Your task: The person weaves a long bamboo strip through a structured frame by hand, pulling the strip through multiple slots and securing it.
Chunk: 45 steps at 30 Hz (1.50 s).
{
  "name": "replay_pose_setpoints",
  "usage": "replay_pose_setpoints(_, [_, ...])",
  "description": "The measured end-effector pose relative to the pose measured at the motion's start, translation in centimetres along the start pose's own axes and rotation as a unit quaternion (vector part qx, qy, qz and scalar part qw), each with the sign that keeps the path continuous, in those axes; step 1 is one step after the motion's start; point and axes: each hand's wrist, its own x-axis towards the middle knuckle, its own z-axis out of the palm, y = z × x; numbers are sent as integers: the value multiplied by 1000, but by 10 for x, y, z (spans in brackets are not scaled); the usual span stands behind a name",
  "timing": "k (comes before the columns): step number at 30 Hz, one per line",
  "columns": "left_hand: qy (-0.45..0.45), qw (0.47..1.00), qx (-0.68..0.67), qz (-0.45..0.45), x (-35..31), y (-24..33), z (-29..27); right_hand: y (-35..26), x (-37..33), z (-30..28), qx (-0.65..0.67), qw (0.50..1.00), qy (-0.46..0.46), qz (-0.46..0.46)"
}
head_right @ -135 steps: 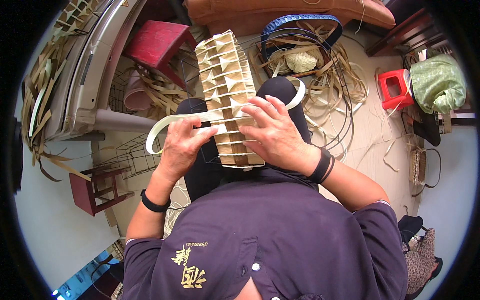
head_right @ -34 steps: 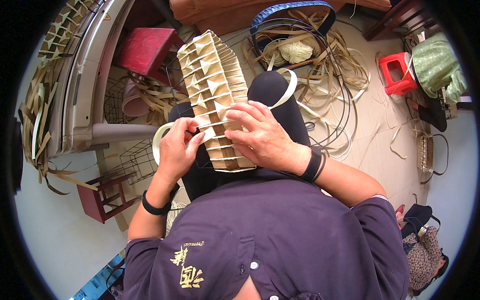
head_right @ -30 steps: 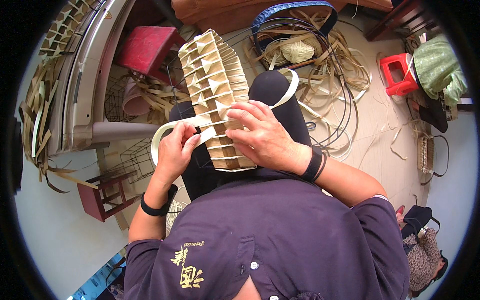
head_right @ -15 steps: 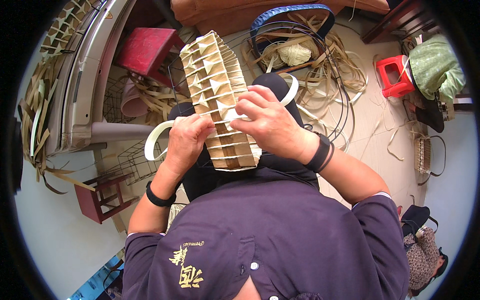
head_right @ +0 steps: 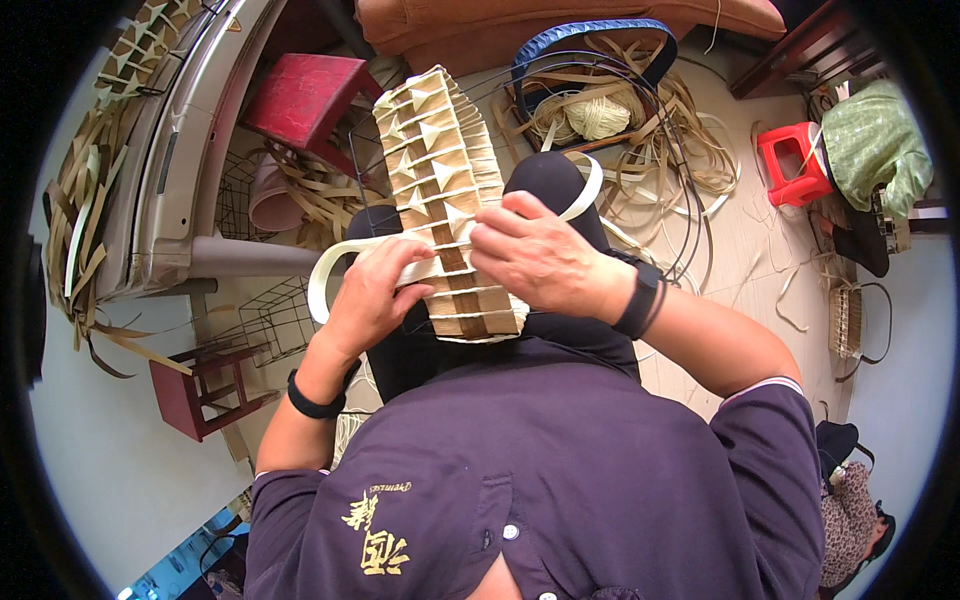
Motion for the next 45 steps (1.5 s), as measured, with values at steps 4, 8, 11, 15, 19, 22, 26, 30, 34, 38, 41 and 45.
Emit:
replay_pose_setpoints(4, [-30,995,79,-45,-21,-12,-20,7,-32,-41,-9,998,-16,63])
replay_pose_setpoints(8, [-19,980,198,-7,-37,-17,-37,18,-90,-75,-65,984,22,166])
replay_pose_setpoints(11, [-46,978,202,21,-42,-16,-47,27,-138,-98,-130,957,44,256])
replay_pose_setpoints(15, [24,985,168,14,-36,-9,-41,44,-206,-126,-227,908,112,334])
replay_pose_setpoints(19, [99,989,16,-111,-33,-24,-36,56,-285,-153,-306,854,147,395])
replay_pose_setpoints(22, [86,991,-40,-99,-21,-28,-27,64,-339,-162,-337,812,86,468])
replay_pose_setpoints(26, [59,983,-127,-119,-6,-16,-11,71,-323,-130,-254,803,32,539])
replay_pose_setpoints(30, [63,981,-96,-156,-4,-9,-8,25,-138,-87,-86,909,99,396])
replay_pose_setpoints(34, [83,981,-83,-152,3,-9,-1,-7,-41,-45,57,954,63,288])
replay_pose_setpoints(38, [90,985,-21,-148,15,-2,-3,-14,-5,-17,50,952,-64,294])
replay_pose_setpoints(41, [98,985,14,-139,18,0,0,-14,4,-12,51,946,-92,307])
replay_pose_setpoints(45, [93,987,56,-122,20,0,1,-14,1,-6,-5,956,-64,286])
